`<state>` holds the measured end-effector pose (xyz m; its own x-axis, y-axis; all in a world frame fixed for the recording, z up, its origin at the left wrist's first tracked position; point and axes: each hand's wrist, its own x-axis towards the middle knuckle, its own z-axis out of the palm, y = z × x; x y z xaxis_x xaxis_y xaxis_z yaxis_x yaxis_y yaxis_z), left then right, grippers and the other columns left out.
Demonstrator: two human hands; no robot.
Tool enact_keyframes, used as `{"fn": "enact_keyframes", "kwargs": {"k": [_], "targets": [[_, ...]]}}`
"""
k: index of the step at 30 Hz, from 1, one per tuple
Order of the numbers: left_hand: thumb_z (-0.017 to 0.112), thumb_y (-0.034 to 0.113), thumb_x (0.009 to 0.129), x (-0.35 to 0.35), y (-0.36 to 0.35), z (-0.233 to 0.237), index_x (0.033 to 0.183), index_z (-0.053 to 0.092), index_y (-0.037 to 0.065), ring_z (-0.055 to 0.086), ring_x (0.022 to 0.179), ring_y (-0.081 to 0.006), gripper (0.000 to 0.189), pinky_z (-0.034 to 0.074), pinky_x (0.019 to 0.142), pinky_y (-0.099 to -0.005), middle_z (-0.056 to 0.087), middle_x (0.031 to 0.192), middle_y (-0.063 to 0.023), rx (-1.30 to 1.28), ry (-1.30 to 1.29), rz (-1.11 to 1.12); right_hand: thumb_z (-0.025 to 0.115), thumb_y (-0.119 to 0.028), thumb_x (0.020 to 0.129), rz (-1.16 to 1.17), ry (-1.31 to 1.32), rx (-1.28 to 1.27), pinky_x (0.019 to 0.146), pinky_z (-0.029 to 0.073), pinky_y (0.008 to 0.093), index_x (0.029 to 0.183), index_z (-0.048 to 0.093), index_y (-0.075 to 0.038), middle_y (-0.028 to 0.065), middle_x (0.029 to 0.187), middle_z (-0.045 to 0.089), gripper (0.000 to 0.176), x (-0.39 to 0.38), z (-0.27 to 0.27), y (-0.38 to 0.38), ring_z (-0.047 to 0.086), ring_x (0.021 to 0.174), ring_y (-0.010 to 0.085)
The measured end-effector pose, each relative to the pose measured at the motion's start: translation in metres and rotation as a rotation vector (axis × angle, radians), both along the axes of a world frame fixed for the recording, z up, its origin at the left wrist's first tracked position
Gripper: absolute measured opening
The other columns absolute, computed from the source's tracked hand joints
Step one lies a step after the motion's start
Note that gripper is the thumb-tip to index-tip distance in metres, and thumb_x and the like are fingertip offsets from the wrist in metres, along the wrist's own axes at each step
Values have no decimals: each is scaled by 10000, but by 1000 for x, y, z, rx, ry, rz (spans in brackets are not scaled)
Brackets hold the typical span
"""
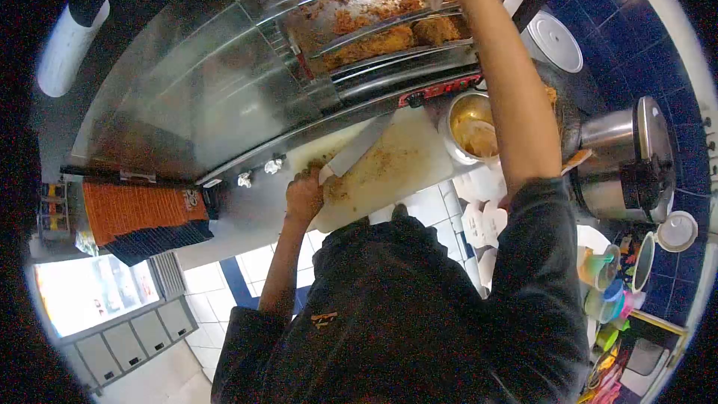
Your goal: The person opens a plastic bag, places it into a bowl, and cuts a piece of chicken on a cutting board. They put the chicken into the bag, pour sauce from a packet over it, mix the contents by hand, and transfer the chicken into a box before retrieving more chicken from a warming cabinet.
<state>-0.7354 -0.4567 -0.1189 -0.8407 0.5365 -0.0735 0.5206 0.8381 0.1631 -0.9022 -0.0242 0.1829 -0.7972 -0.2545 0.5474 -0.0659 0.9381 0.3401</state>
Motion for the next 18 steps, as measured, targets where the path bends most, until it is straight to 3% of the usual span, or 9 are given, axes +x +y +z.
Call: {"fn": "enact_keyframes", "kwargs": {"k": [2,7,11,13,15,18], "targets": [[638,270,903,-1,0,3,1222,538,11,638,993,-349,423,543,784,-455,632,1113,-191,-2,-10,7,608,-260,874,-175,-214,-221,784,546,389,1008,744,-78,115,1024,735,264,-30,12,-19,689,880,287],[643,306,899,-1,-1,-6,1272,526,6,638,986,-353,493,546,794,-446,628,1122,-192,-19,-82,58,606,-258,879,-302,-305,-192,779,546,389,1004,742,-72,119,1014,734,262,-68,19,-10,689,876,284],[676,232,846,7,2,-11,1344,479,7,629,968,-378,581,535,798,-487,622,1156,-195,108,82,118,605,-257,882,-369,-337,-181,775,547,389,1000,740,-66,123,1006,733,262,-89,26,3,690,873,282],[598,341,926,10,2,-11,1357,502,29,614,1068,-358,540,509,863,-461,606,1225,-202,47,-56,157,605,-256,884,-392,-351,-183,773,547,389,999,740,-63,125,1003,732,261,-99,28,5,690,872,281],[590,351,927,12,4,-11,1360,501,35,613,1065,-365,543,503,855,-468,597,1254,-209,120,28,199,604,-255,885,-411,-361,-185,772,547,389,997,739,-61,127,999,732,261,-110,33,8,690,870,280],[599,354,919,14,5,-6,1350,514,36,616,1057,-364,542,505,846,-465,601,1255,-212,69,-65,233,603,-254,888,-431,-370,-186,769,547,390,994,737,-57,130,993,731,261,-125,36,7,691,868,278]]}}
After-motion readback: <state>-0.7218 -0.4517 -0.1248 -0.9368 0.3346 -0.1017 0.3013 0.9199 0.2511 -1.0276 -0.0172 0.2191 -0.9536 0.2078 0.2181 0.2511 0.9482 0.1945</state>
